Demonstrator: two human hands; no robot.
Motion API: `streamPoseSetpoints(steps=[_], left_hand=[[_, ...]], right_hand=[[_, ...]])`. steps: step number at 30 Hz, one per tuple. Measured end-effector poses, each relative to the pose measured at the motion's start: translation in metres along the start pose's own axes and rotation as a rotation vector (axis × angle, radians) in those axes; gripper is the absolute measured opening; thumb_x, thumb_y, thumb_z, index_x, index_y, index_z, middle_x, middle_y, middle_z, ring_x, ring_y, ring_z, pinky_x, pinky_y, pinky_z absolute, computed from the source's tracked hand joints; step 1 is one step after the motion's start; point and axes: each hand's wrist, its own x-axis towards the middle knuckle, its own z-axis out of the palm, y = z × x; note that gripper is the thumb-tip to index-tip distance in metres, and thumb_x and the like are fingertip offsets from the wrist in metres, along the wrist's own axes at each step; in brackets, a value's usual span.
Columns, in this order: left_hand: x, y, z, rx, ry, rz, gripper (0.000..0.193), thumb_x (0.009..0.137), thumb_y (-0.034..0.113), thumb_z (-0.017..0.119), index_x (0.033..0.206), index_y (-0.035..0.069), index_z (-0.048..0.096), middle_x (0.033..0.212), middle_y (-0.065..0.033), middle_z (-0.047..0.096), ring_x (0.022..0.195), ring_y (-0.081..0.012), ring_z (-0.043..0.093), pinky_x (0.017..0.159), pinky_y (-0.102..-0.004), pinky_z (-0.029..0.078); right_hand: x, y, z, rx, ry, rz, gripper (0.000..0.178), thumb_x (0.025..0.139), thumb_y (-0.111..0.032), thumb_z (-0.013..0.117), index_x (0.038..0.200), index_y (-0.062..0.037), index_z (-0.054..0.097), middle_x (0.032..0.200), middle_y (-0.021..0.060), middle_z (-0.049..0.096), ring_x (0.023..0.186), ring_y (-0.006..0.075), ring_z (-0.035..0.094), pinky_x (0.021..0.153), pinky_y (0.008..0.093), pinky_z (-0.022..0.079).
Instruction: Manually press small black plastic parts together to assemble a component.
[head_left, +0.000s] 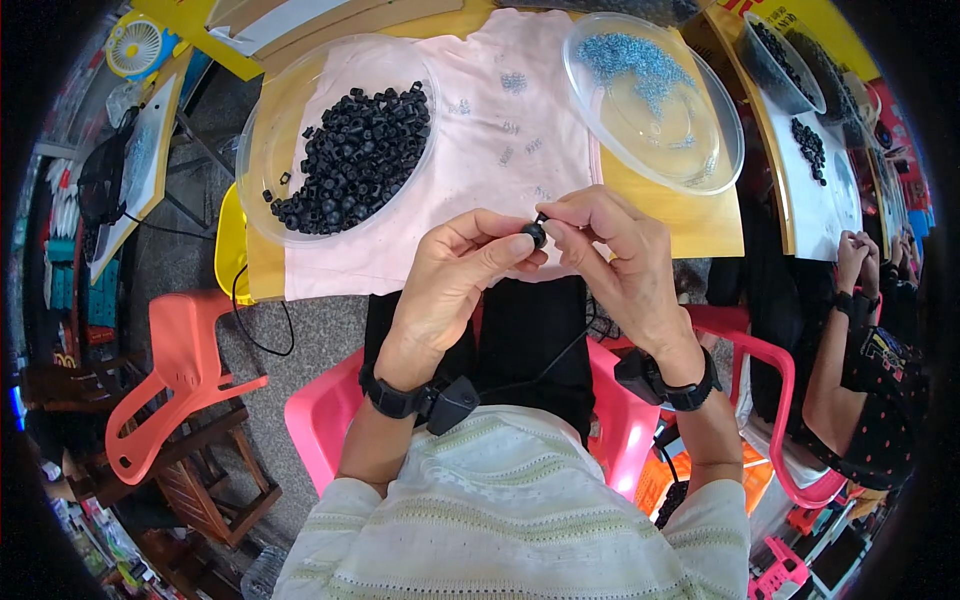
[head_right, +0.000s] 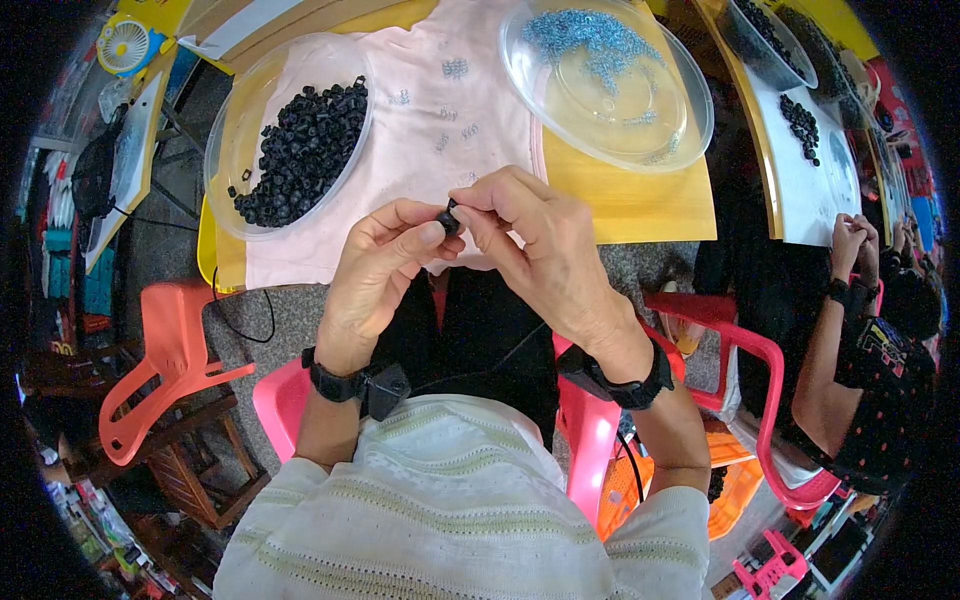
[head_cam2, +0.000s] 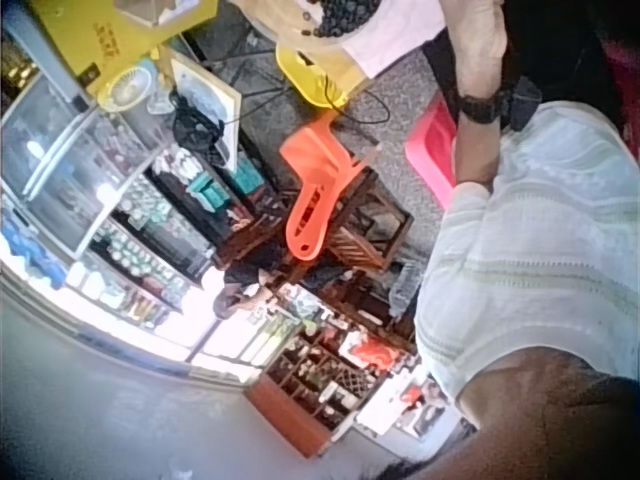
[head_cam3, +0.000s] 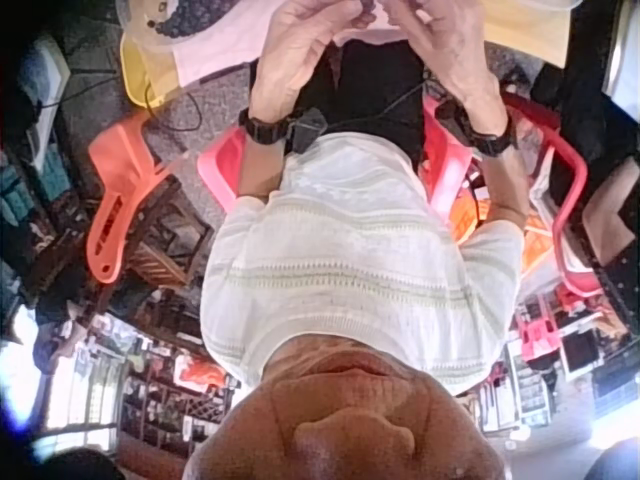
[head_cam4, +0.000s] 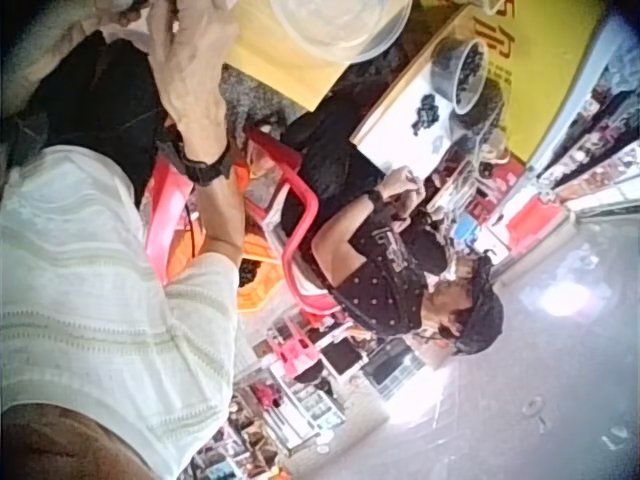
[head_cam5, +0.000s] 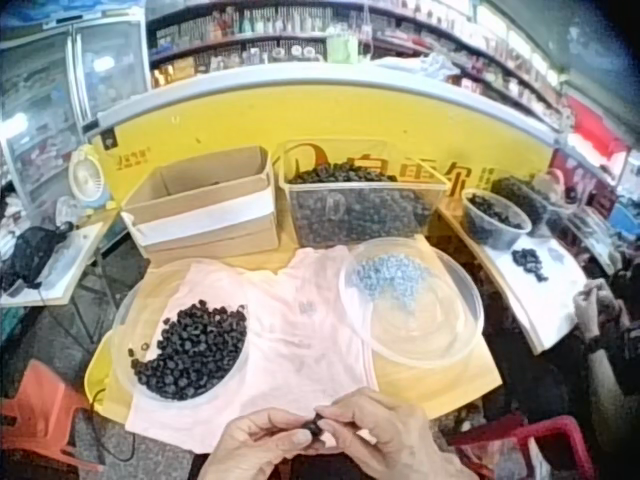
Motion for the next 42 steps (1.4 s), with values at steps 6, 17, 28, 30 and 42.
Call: streamPoseSetpoints(steps=[6,17,28,30,42], left_hand=[[0.0,0.005,0.002,-0.065,-0.005,-0.065,0.017,0.089,0.003,0.065,0.105,-0.003,0.065,0.098,-0.0111,0.069,0.088,-0.0187,0.069,0.084,-0.0314,0.056],[-0.001,0.006,0.008,-0.028,0.002,-0.092,0.014,0.088,0.003,0.065,0.102,0.002,0.066,0.095,-0.0078,0.069,0.082,-0.0132,0.065,0.073,-0.0262,0.05],[-0.002,0.002,0.005,0.153,0.06,-0.075,0.018,0.088,0.003,0.065,0.106,-0.002,0.065,0.091,-0.0072,0.068,0.076,-0.0111,0.061,0.07,-0.0245,0.049],[-0.003,0.002,0.007,0.157,0.082,-0.074,0.018,0.09,0.003,0.064,0.107,-0.002,0.064,0.092,-0.0073,0.068,0.075,-0.011,0.061,0.07,-0.0244,0.049],[0.001,-0.002,-0.006,0.141,0.039,-0.054,0.018,0.092,0.009,0.065,0.106,-0.002,0.066,0.096,-0.0069,0.069,0.085,-0.0116,0.066,0.078,-0.0219,0.052]], right_hand=[[-0.006,-0.011,0.005,-0.026,0.001,0.038,0.033,0.077,-0.001,0.073,0.107,0.0005,0.059,0.094,0.0097,0.059,0.072,0.0204,0.063,0.062,0.0295,0.054],[-0.009,-0.001,0.009,-0.192,0.051,-0.077,0.039,0.068,0.001,0.075,0.104,-0.0012,0.059,0.093,0.0119,0.058,0.08,0.028,0.062,0.062,0.0332,0.054],[-0.017,0.002,0.017,-0.135,0.072,-0.022,0.035,0.068,0.001,0.074,0.099,-0.0021,0.06,0.092,0.0115,0.057,0.079,0.0271,0.062,0.062,0.0339,0.055],[-0.014,0.002,0.016,-0.098,0.072,0.002,0.033,0.068,0.001,0.073,0.098,-0.0019,0.06,0.092,0.011,0.057,0.077,0.0258,0.062,0.061,0.0328,0.055],[-0.005,0.01,0.019,-0.074,0.061,-0.02,0.031,0.068,0.003,0.073,0.095,-0.0004,0.059,0.089,0.0107,0.057,0.071,0.0238,0.062,0.06,0.0316,0.053]])
